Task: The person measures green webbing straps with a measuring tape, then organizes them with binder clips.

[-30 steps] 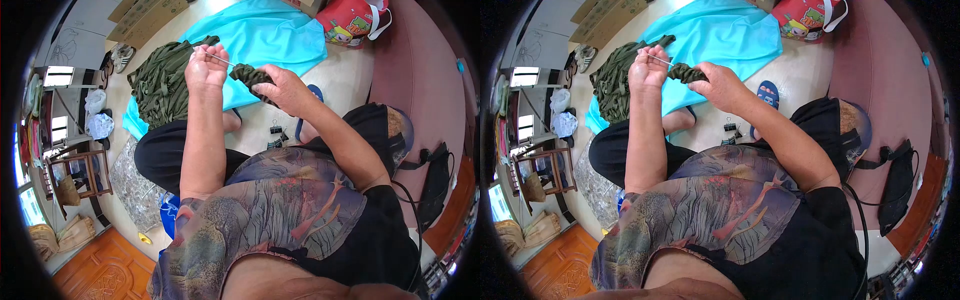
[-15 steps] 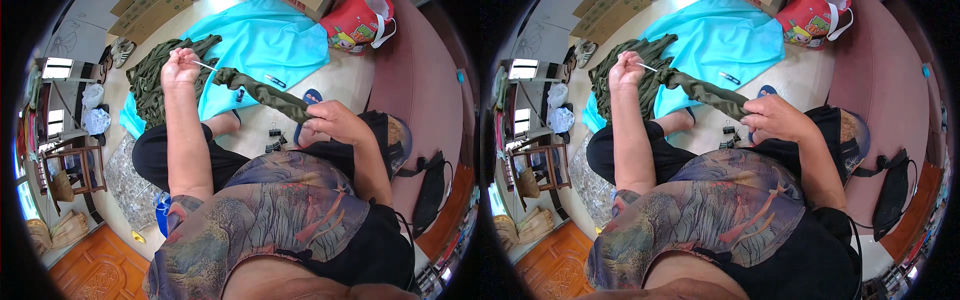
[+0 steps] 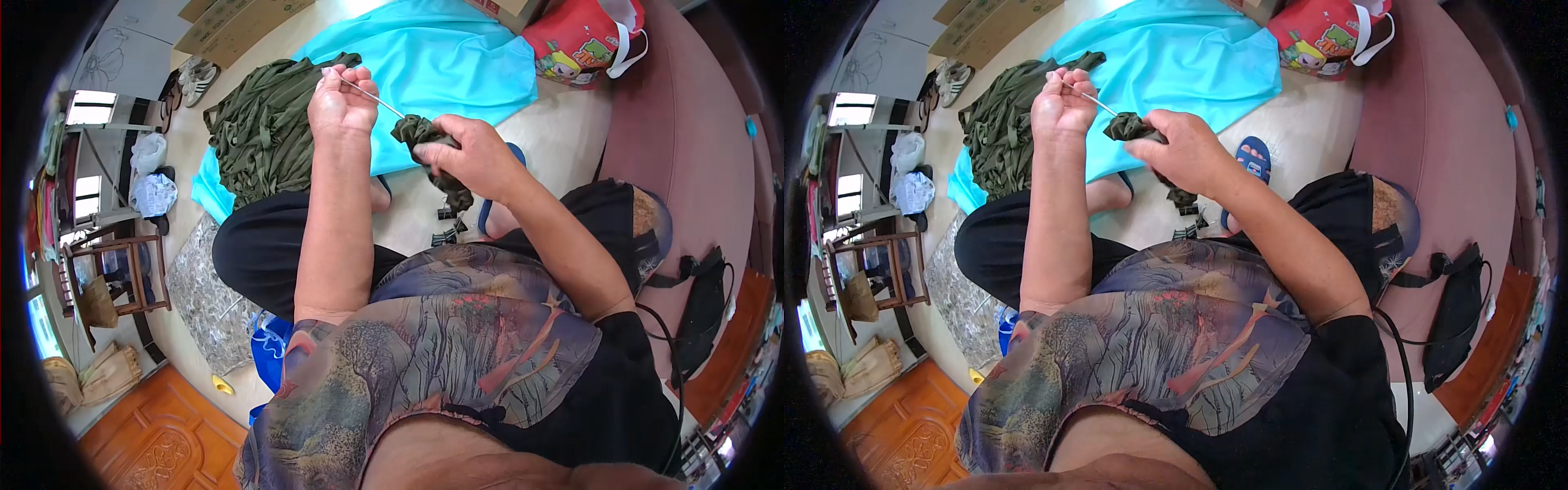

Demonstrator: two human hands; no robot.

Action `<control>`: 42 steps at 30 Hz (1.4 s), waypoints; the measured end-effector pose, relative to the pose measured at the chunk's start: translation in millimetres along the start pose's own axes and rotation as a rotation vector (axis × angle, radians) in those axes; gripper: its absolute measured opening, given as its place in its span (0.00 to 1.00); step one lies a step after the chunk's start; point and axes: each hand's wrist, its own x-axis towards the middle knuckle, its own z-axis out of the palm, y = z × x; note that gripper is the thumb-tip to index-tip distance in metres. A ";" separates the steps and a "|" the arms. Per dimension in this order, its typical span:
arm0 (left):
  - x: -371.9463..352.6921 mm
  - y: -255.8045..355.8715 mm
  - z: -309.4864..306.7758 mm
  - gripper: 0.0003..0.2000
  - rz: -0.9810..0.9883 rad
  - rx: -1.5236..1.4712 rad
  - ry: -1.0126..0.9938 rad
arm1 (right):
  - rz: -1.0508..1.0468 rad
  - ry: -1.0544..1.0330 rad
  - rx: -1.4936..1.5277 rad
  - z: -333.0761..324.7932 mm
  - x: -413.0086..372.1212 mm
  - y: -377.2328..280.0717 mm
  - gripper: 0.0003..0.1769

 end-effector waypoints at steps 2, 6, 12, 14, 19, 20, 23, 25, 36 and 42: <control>1.3 -2.0 0.0 0.13 -0.018 0.002 -0.026 | 0.051 -0.011 -0.085 -1.6 -0.2 2.7 0.15; 9.8 14.0 -2.5 0.13 -0.037 -0.044 0.001 | -0.083 -0.050 -0.283 -17.7 -12.6 15.3 0.16; 55.8 79.1 -51.0 0.15 -0.046 -0.205 -0.025 | -0.248 -0.335 -0.308 -73.0 -62.9 20.9 0.10; 60.5 96.9 -63.4 0.15 -0.019 -0.220 -0.017 | 0.011 -0.388 -0.117 -92.2 -79.7 18.6 0.09; 74.1 98.1 -83.1 0.17 -0.043 -0.273 -0.034 | 0.130 -0.342 0.383 -112.4 -88.0 21.9 0.11; 79.5 83.2 -87.2 0.18 -0.043 -0.201 0.021 | 0.056 -0.321 0.479 -103.5 -78.4 20.0 0.12; 57.7 17.7 -83.0 0.16 -0.055 -0.137 0.062 | -0.054 -0.231 0.747 -74.1 -49.9 10.9 0.18; 46.6 -6.9 -91.0 0.12 -0.105 -0.013 0.161 | -0.118 -0.241 0.845 -69.9 -31.1 16.2 0.26; -37.4 -44.0 -37.5 0.31 -0.020 1.133 -0.487 | 0.051 -0.269 1.044 -68.5 -9.6 13.0 0.22; -57.4 -70.8 -12.2 0.25 -0.218 0.924 -0.814 | 0.016 -0.358 1.100 -75.8 -12.6 14.1 0.26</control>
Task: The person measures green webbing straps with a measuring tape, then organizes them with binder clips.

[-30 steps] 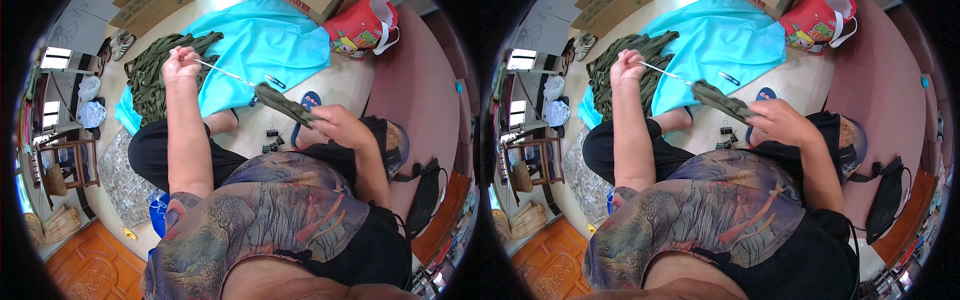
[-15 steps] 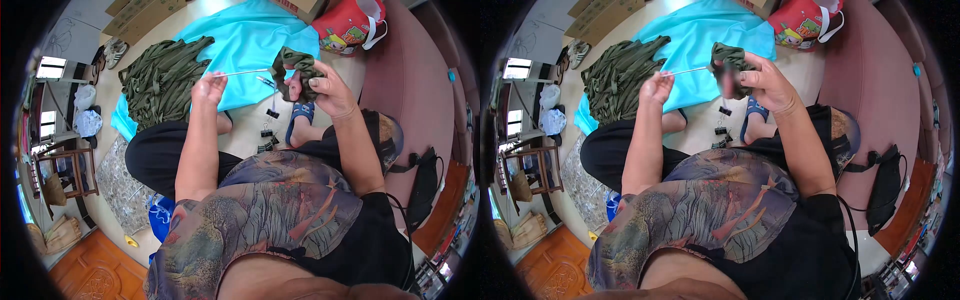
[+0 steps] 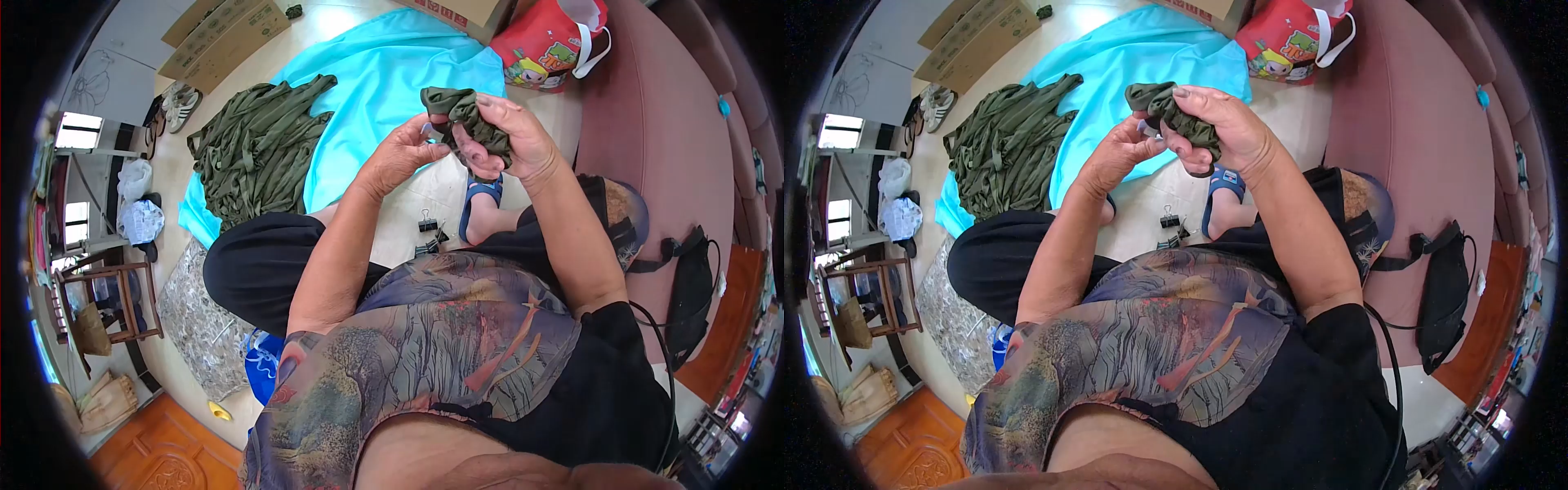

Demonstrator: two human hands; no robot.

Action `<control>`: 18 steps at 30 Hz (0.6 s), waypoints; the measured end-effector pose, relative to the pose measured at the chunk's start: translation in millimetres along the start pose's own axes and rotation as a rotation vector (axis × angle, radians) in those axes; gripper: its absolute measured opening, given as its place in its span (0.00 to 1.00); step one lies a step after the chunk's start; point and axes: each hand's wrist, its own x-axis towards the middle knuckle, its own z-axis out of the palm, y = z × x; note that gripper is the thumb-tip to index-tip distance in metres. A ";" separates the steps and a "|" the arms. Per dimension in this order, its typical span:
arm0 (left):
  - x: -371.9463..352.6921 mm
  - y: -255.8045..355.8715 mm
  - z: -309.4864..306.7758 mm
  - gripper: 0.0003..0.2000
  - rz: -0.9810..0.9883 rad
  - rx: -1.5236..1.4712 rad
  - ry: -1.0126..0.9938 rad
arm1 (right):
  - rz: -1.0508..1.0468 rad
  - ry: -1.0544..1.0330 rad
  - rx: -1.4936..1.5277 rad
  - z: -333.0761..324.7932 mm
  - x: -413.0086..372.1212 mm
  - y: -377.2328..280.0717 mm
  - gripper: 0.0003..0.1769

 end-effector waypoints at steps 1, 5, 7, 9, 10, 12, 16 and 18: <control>1.3 -3.1 0.8 0.24 -0.033 -0.024 -0.021 | -0.024 -0.026 0.017 -0.9 -1.9 -2.1 0.27; -6.0 7.7 -3.9 0.13 -0.067 0.121 0.053 | -0.115 -0.077 0.074 -5.7 -10.5 -10.3 0.30; -4.9 9.4 -5.6 0.10 -0.022 0.084 0.077 | -0.121 -0.040 0.052 -11.5 -15.2 -13.9 0.31; -5.8 17.9 -5.9 0.10 -0.063 0.136 0.062 | -0.131 -0.023 0.034 -15.9 -16.5 -11.4 0.32; -7.0 20.7 -4.8 0.10 -0.088 0.105 0.044 | -0.132 -0.007 0.028 -15.1 -17.7 -10.7 0.32; -10.5 28.4 5.6 0.14 -0.063 0.022 0.037 | -0.120 0.034 0.019 -13.7 -20.2 -10.7 0.31; -10.4 39.7 8.3 0.21 -0.111 0.080 0.026 | -0.050 0.102 -0.069 -12.1 -20.3 -14.2 0.29; -9.4 53.1 12.3 0.21 -0.117 0.210 -0.024 | 0.011 0.187 -0.201 -5.8 -18.6 -14.9 0.27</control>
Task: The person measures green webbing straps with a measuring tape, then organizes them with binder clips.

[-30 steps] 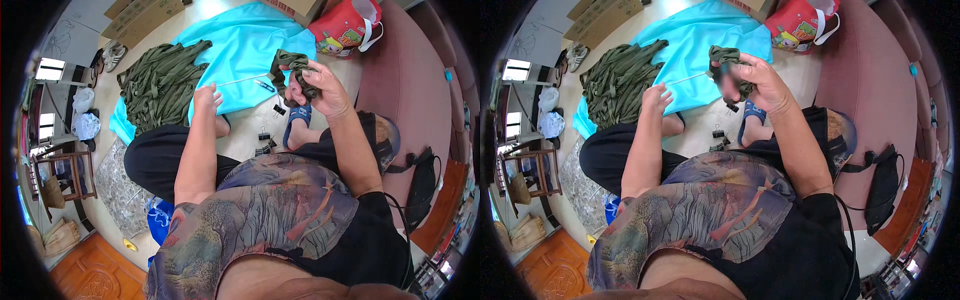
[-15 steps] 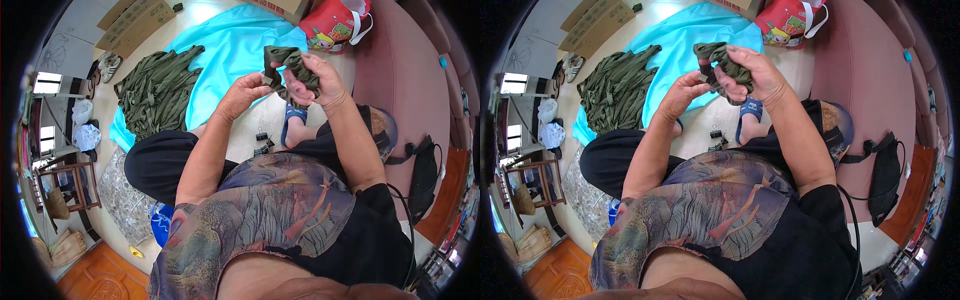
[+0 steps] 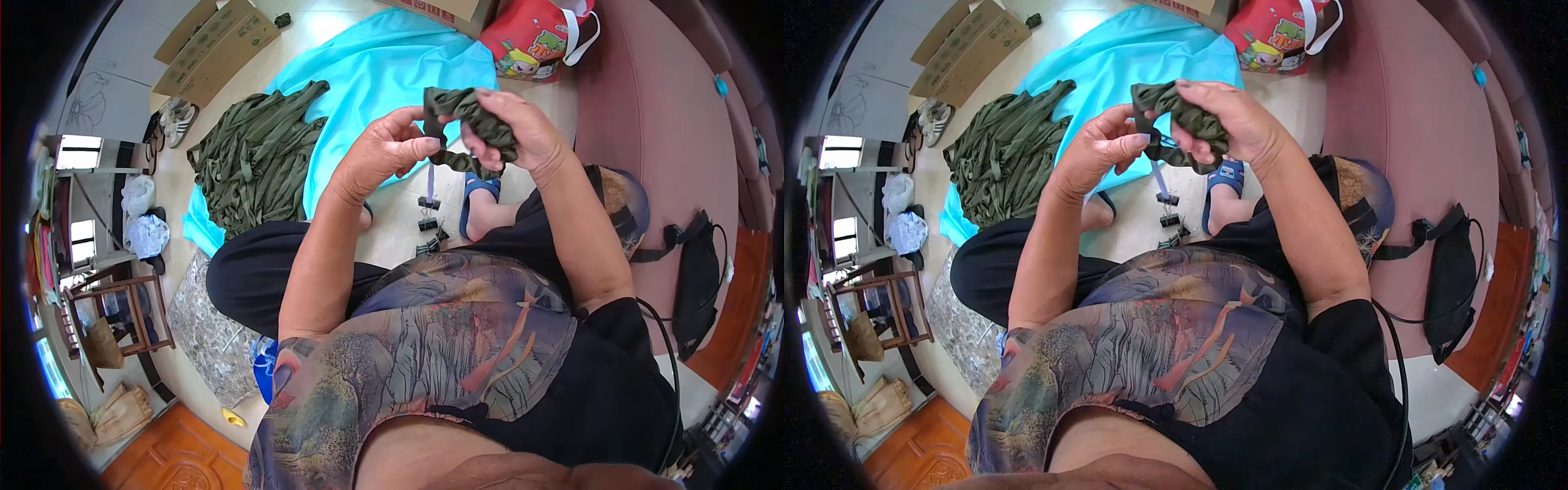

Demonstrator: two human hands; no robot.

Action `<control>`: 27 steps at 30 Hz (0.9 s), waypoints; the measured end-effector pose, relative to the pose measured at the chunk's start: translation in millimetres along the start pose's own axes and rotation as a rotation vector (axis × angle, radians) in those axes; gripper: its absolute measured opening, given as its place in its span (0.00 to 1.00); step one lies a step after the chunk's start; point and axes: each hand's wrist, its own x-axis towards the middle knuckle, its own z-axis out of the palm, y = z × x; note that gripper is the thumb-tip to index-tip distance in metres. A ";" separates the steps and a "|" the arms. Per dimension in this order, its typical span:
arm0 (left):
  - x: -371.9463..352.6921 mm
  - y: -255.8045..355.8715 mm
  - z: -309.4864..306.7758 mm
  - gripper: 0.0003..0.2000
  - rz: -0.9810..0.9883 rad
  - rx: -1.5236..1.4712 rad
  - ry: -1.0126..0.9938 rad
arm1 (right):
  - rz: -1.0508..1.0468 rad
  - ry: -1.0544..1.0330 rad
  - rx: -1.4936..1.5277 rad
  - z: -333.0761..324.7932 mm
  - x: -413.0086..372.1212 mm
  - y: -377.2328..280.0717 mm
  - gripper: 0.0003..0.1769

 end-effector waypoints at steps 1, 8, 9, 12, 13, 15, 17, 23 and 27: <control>0.9 3.6 1.0 0.21 0.001 0.067 -0.021 | 0.059 0.034 -0.075 2.7 1.0 -0.4 0.27; -1.6 22.8 17.3 0.29 0.215 0.595 0.265 | 0.139 0.123 -0.468 18.6 5.1 -5.6 0.31; -3.5 28.0 21.9 0.27 0.234 0.623 0.303 | 0.124 0.153 -0.507 20.2 6.5 -5.2 0.31; 1.3 23.0 28.6 0.21 0.522 0.656 0.356 | 0.099 0.221 -0.582 22.5 9.0 -5.2 0.33; 2.0 23.8 26.9 0.20 0.493 0.725 0.331 | 0.103 0.230 -0.579 23.8 9.6 -7.4 0.33; 2.7 28.0 19.4 0.18 0.434 0.865 0.284 | 0.121 0.201 -0.587 23.5 9.8 -11.9 0.29; 0.7 34.0 18.1 0.12 0.477 0.931 0.258 | 0.149 0.131 -0.605 20.0 8.2 -16.7 0.23; -7.1 54.2 12.2 0.08 0.558 1.003 0.248 | -0.014 0.003 -0.530 13.9 -1.8 -28.4 0.15; -4.7 59.9 -14.2 0.06 0.681 0.735 0.470 | -0.095 -0.055 -0.469 12.3 -15.7 -34.7 0.12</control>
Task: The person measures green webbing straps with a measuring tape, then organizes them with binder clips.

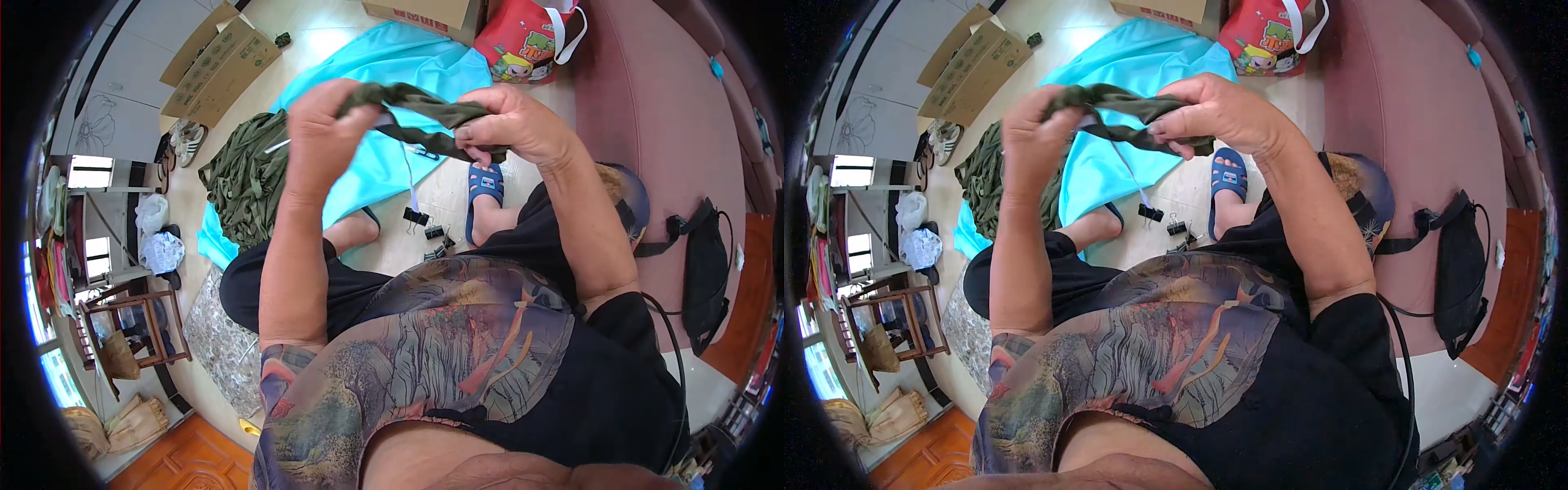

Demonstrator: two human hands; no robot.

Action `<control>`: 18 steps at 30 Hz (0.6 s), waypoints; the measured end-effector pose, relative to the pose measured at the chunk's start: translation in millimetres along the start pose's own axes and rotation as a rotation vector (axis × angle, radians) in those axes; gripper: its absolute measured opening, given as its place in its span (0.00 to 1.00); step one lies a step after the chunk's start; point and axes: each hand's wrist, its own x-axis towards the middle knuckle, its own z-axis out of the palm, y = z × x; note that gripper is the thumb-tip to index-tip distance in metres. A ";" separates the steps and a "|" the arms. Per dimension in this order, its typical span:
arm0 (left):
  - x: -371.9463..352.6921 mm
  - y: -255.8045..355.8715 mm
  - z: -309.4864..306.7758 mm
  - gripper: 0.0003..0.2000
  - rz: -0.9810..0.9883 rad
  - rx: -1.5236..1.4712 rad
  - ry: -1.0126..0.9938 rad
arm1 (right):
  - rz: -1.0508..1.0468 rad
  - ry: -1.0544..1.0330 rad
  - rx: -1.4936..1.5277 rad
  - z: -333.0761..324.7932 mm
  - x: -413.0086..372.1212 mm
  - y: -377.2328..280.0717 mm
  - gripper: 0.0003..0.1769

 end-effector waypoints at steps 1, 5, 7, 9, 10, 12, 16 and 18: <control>-0.8 -4.5 -5.1 0.04 -0.107 -0.100 0.059 | -0.018 0.010 0.020 -1.2 -3.9 0.4 0.13; 4.6 -12.2 -11.1 0.03 -0.301 -0.336 0.306 | -0.112 -0.025 0.062 3.3 -10.2 7.2 0.17; 9.0 -12.9 -11.4 0.03 -0.380 -0.450 0.408 | -0.106 -0.109 0.137 8.7 -10.5 16.3 0.19; 7.4 -27.3 -10.1 0.03 -0.418 -0.531 0.431 | -0.049 -0.176 0.268 18.5 -15.0 24.5 0.23; 7.3 -31.1 -10.1 0.03 -0.433 -0.573 0.445 | -0.003 -0.217 0.286 19.5 -13.8 39.2 0.29; 1.4 -19.2 3.9 0.04 -0.570 -0.463 0.253 | 0.086 -0.166 0.326 27.6 -6.4 58.8 0.37; -18.4 -14.5 36.8 0.09 -0.412 0.023 -0.356 | 0.057 -0.034 0.205 19.3 4.5 67.4 0.42; -22.5 -6.5 35.0 0.12 -0.523 -0.169 -0.444 | 0.022 0.051 0.068 14.8 12.9 67.0 0.41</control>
